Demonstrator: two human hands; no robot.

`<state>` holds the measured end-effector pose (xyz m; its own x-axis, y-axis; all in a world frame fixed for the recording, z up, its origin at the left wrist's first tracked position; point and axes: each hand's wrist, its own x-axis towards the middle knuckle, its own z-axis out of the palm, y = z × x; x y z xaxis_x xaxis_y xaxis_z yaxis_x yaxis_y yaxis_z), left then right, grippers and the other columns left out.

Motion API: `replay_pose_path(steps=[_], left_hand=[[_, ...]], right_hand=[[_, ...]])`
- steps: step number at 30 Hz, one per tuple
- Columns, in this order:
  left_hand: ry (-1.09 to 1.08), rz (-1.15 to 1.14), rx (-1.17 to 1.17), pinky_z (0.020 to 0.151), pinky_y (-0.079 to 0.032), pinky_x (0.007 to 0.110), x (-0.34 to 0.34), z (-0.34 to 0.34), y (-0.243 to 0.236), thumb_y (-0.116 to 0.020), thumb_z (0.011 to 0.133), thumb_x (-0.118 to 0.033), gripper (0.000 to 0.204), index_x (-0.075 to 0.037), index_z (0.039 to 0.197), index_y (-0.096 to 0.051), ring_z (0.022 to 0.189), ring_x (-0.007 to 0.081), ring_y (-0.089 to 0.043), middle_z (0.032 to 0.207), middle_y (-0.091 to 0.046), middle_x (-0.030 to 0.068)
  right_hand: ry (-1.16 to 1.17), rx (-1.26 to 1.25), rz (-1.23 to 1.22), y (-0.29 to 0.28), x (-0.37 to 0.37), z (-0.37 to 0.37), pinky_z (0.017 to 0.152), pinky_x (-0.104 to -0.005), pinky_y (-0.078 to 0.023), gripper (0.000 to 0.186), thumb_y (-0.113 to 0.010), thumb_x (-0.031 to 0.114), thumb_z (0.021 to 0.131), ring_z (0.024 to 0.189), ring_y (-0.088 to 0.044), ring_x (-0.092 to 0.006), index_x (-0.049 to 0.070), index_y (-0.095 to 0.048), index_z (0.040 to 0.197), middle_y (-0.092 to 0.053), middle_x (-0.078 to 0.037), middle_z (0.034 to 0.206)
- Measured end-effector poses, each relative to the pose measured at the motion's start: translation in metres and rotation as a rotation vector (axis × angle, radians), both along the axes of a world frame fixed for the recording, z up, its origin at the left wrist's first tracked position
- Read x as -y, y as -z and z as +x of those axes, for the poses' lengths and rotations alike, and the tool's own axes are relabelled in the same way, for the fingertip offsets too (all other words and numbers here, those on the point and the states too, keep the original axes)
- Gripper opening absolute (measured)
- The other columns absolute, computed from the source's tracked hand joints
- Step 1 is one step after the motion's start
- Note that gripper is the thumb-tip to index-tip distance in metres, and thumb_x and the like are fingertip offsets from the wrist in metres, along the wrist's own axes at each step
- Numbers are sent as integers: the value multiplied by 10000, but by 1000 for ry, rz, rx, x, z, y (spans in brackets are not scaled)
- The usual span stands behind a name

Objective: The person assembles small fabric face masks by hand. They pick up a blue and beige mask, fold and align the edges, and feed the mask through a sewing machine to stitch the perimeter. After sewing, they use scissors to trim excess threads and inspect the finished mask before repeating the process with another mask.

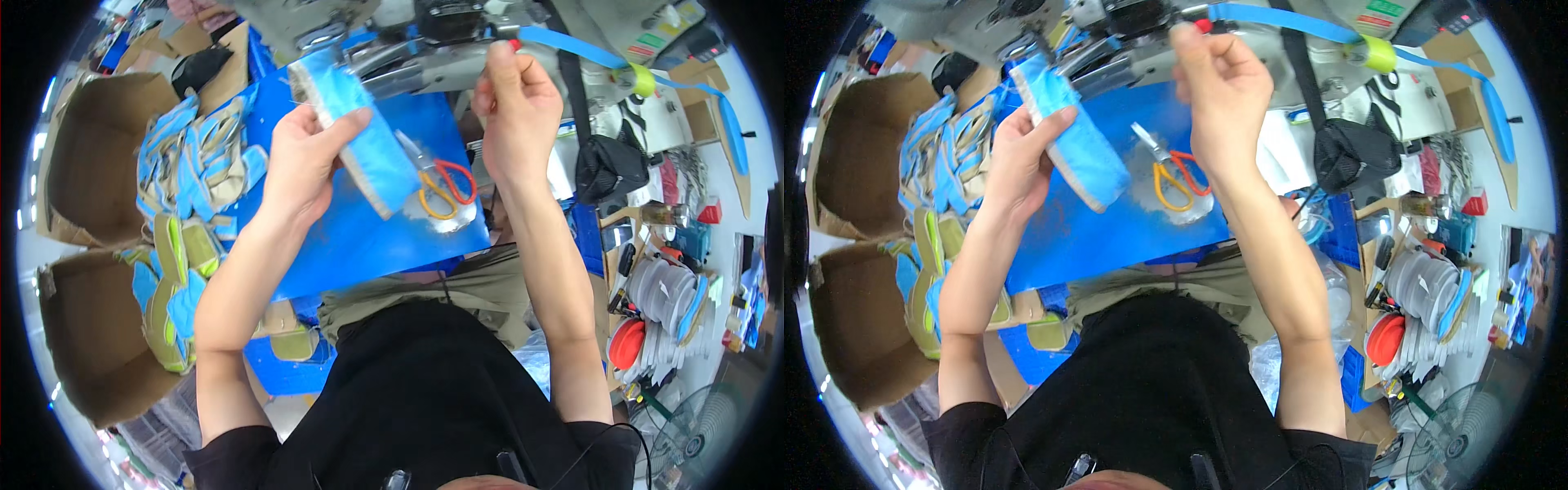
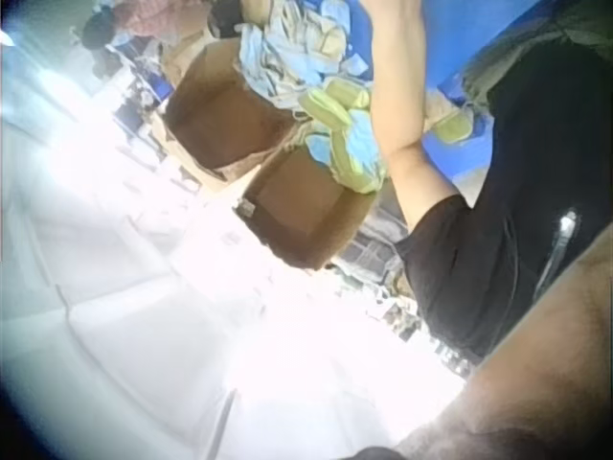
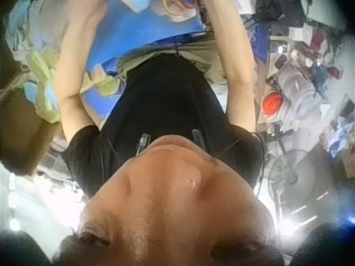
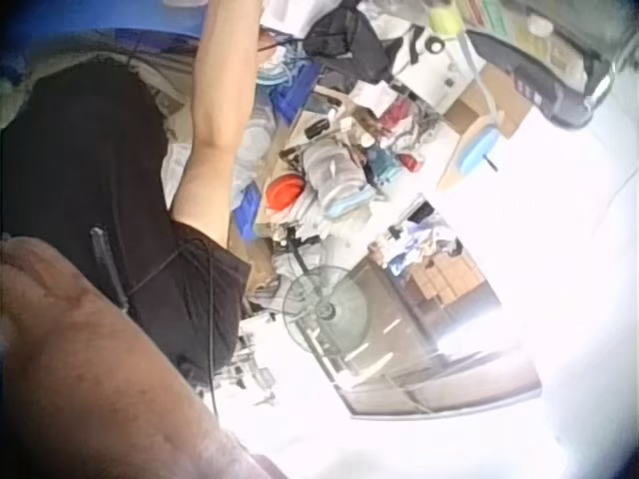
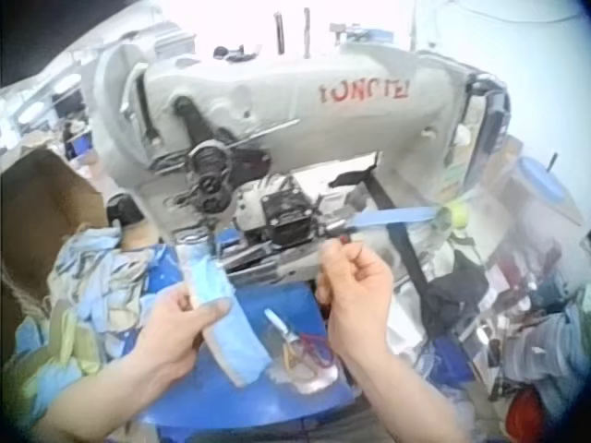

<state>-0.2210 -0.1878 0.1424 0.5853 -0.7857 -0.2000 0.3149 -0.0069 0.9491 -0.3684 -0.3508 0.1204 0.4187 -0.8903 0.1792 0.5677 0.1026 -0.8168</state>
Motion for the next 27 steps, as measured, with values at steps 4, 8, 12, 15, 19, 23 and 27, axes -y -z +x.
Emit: replay_pose_path(steps=[4, 8, 12, 15, 19, 23, 27], left_hand=[[17, -17, -28, 729, -567, 271, -5, -2, 1, -739, 898, -55, 190, -20, 1075, -680, 800, 118, -704, 956, -740, 54], [-1, -37, -61, 729, -569, 262, -11, -7, 2, -713, 916, -53, 184, -18, 1094, -683, 809, 108, -704, 969, -742, 55], [10, -27, -58, 749, -581, 268, -18, -13, 2, -684, 928, -32, 194, -10, 1121, -679, 832, 111, -705, 991, -739, 62], [27, -30, -50, 754, -589, 276, -20, -15, 5, -668, 940, -40, 187, -8, 1123, -673, 843, 113, -705, 999, -734, 67], [18, -100, -39, 728, -590, 276, -18, 0, 0, -655, 965, -136, 156, -16, 1065, -653, 814, 110, -694, 960, -714, 55], [-45, -97, 7, 679, -575, 263, 3, 23, -4, -639, 967, -186, 169, -31, 1030, -625, 766, 112, -678, 909, -688, 35], [-34, -80, -6, 716, -574, 287, 9, 33, -5, -645, 955, -152, 133, -41, 1026, -628, 778, 122, -688, 912, -704, 43]], right_hand=[[-211, -302, -201, 11, -56, 8, 739, -255, -531, 223, -791, 171, 891, 784, -640, -89, -3, -704, 999, -714, -37, 884], [-218, -412, -384, 8, -58, 20, 706, -279, -529, 305, -777, 172, 885, 748, -644, -116, -3, -672, 1111, -711, -55, 844], [-303, -505, -439, 0, -55, 20, 640, -277, -506, 355, -752, 163, 900, 695, -625, -103, -11, -636, 1187, -693, -44, 804], [-418, -436, -304, 7, -56, 20, 599, -262, -481, 349, -724, 156, 928, 677, -609, -79, -33, -626, 1205, -680, -27, 794], [-544, -206, 3, 15, -67, 22, 595, -233, -469, 334, -673, 131, 971, 703, -605, -56, -65, -614, 1236, -679, -14, 815], [-587, -67, 213, 12, -77, 22, 658, -222, -504, 329, -642, 103, 989, 770, -641, -63, -81, -601, 1259, -713, -48, 911], [-618, 32, 311, 14, -80, 23, 750, -233, -543, 335, -626, 92, 996, 855, -678, -86, -76, -587, 1283, -728, -91, 1026]])
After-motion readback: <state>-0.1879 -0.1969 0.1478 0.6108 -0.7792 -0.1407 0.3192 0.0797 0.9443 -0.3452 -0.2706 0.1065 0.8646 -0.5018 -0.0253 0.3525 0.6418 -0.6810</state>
